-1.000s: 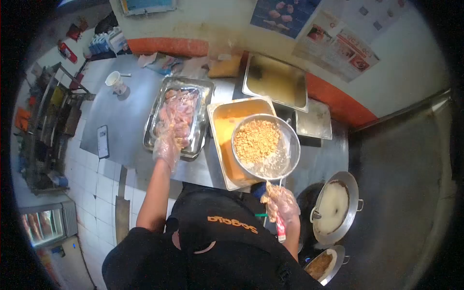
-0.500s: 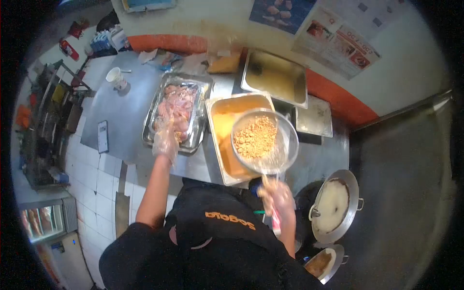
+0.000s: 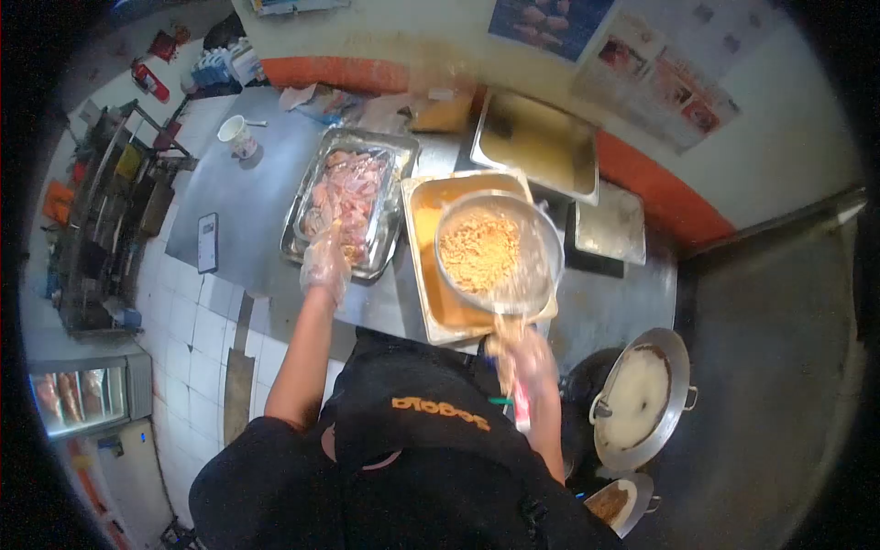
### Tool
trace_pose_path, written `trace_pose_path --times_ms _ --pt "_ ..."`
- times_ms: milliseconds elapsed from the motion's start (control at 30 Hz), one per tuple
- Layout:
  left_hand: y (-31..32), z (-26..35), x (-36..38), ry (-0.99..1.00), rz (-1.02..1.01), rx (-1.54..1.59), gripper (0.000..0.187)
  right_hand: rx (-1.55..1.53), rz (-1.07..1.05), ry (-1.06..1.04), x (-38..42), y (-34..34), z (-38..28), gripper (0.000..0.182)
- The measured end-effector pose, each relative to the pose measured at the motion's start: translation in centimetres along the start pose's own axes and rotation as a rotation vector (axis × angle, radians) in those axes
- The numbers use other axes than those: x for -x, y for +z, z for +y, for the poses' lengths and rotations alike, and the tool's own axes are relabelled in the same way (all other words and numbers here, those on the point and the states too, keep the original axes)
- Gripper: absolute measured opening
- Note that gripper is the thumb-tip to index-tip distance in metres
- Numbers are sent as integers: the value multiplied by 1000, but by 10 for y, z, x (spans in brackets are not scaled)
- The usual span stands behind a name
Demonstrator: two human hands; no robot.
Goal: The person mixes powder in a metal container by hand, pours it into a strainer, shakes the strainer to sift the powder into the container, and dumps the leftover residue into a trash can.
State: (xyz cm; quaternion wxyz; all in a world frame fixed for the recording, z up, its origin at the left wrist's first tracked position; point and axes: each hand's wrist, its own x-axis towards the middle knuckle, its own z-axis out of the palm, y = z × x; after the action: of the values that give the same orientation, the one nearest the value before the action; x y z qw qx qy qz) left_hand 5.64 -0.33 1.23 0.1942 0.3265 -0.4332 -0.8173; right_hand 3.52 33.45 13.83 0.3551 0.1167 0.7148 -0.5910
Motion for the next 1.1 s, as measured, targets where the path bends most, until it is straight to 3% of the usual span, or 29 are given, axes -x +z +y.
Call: trace_pose_path --times_ms 33,67,167,233,300,333,433,467,567,600,700,767,833,867,900,967,1033,1067,1100 --pt "-7 -7 -1 -24 22 -54 30 -275 -90 23 -39 -7 37 19" --pt "-10 -17 -6 3 36 47 30 -143 18 -83 -38 1 32 18" --pt "10 3 10 52 -36 134 30 -3 27 -277 -30 -4 38 19" --pt "6 -5 7 23 -8 126 29 -30 1 -193 -29 -12 42 19" --pt "-3 -24 -1 27 76 -10 29 -127 45 15 -27 8 5 20" --pt "10 -13 12 -15 16 76 29 -76 148 -139 -41 9 20 19" --pt "32 8 25 -23 -5 146 27 36 0 -76 2 -16 16 20" --pt "21 -5 17 -8 -63 180 29 68 -74 126 13 -18 -7 24" --pt "23 -18 10 -30 10 164 32 -144 -65 -235 -50 -12 23 25" --pt "26 -7 19 -95 -75 95 32 144 62 -279 -34 -19 23 27" --pt "39 3 27 -35 -100 126 33 79 -83 67 3 -25 -2 25" --pt "33 -11 20 -56 -55 -2 33 166 -46 -118 -31 -29 24 27" --pt "40 -6 21 -100 -20 -7 32 133 24 -59 -43 -22 27 27" --pt "46 5 16 -46 -28 8 32 163 13 -313 -26 -21 25 27" --pt "48 9 21 -6 -27 29 34 157 -17 -83 -18 -29 26 29" --pt "41 -2 27 -16 -6 33 36 -42 -47 22 -7 -14 -4 30" --pt "34 -7 17 -67 2 -1 35 -93 37 -77 -17 -12 13 28" --pt "32 -1 17 -112 -86 -33 34 -123 75 -141 -22 -9 16 28" --pt "38 12 12 -49 -73 6 35 -13 46 -79 -21 -10 6 29"
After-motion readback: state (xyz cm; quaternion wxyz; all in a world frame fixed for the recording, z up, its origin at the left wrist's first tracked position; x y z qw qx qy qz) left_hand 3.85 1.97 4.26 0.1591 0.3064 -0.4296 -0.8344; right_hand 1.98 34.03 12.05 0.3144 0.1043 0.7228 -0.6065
